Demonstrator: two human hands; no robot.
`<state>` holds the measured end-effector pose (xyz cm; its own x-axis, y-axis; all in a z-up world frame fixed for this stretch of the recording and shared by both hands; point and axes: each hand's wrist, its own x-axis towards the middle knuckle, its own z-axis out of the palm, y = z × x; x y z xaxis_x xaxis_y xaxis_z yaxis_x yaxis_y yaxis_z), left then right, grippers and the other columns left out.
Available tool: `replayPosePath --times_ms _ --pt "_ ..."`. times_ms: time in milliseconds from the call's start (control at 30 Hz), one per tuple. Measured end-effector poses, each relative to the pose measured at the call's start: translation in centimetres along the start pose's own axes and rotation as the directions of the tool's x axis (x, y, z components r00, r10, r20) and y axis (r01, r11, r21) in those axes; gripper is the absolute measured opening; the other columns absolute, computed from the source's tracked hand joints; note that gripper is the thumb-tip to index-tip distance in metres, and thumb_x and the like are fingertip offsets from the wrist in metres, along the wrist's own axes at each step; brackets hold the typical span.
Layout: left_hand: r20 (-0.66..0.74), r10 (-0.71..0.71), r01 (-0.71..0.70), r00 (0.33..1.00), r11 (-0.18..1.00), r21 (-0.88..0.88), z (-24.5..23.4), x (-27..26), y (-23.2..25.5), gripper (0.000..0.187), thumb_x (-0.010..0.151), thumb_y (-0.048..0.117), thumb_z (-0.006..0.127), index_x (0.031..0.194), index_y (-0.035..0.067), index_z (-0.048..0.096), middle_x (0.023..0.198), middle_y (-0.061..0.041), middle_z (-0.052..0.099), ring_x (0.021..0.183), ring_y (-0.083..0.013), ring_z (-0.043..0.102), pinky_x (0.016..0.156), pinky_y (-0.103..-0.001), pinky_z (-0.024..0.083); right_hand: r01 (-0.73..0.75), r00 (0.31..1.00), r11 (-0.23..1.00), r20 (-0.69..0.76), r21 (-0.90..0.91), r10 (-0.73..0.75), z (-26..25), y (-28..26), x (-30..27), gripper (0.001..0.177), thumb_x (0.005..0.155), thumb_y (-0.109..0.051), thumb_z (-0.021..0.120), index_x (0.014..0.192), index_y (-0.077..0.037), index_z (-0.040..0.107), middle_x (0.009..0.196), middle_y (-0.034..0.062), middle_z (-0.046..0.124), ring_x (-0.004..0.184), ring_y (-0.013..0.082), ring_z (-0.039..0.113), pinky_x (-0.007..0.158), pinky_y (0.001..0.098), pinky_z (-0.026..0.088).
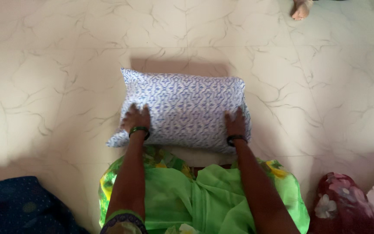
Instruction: The person sits on the floor and puts pillowcases on three pillows one by one. They first smooth a pink patterned pillowcase, then insert a white pillow into a green checkered case, and finally insert another white pillow into a blue patterned case, smoothing each one after insertion.
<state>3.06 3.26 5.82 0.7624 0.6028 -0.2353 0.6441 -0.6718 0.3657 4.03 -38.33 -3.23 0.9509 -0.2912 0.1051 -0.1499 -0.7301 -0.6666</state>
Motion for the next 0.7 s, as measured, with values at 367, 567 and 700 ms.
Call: replayPosePath --times_ms 367,567,700 --pt "-0.320 0.739 -0.704 0.593 0.669 0.240 6.0 -5.1 4.6 0.068 0.100 0.054 0.048 0.157 0.019 0.044 0.168 -0.008 0.032 0.155 -0.0294 0.023 0.116 -0.072 0.013 0.576 0.747 0.746 -0.156 -0.334 -0.646 -3.1 -9.2 -3.1 0.057 0.096 -0.026 0.067 0.144 0.002 0.053 0.144 0.0218 0.057 0.133 0.0394 0.053 0.114 0.0524 0.038" --pt "-0.181 0.745 -0.612 0.642 0.640 0.465 9.8 -5.4 4.1 0.071 0.102 0.049 0.038 0.165 0.021 0.022 0.173 -0.004 0.009 0.159 -0.0277 0.000 0.118 -0.070 0.000 0.785 0.599 0.613 0.363 -0.089 -0.714 5.3 -17.0 -7.1 0.082 0.098 -0.055 0.055 0.157 -0.001 0.036 0.165 0.0199 0.031 0.154 0.0336 0.022 0.123 0.0539 0.010" --pt "0.001 0.688 -0.644 0.725 0.679 0.353 8.7 -6.8 3.7 0.074 0.101 0.049 0.035 0.166 0.018 0.018 0.174 -0.005 0.005 0.159 -0.0284 -0.003 0.119 -0.067 -0.004 0.720 0.662 0.651 0.520 -0.242 -0.540 6.5 -18.1 -3.1 0.084 0.099 -0.066 0.044 0.157 -0.006 0.030 0.167 0.0170 0.023 0.157 0.0334 0.015 0.125 0.0532 0.005"
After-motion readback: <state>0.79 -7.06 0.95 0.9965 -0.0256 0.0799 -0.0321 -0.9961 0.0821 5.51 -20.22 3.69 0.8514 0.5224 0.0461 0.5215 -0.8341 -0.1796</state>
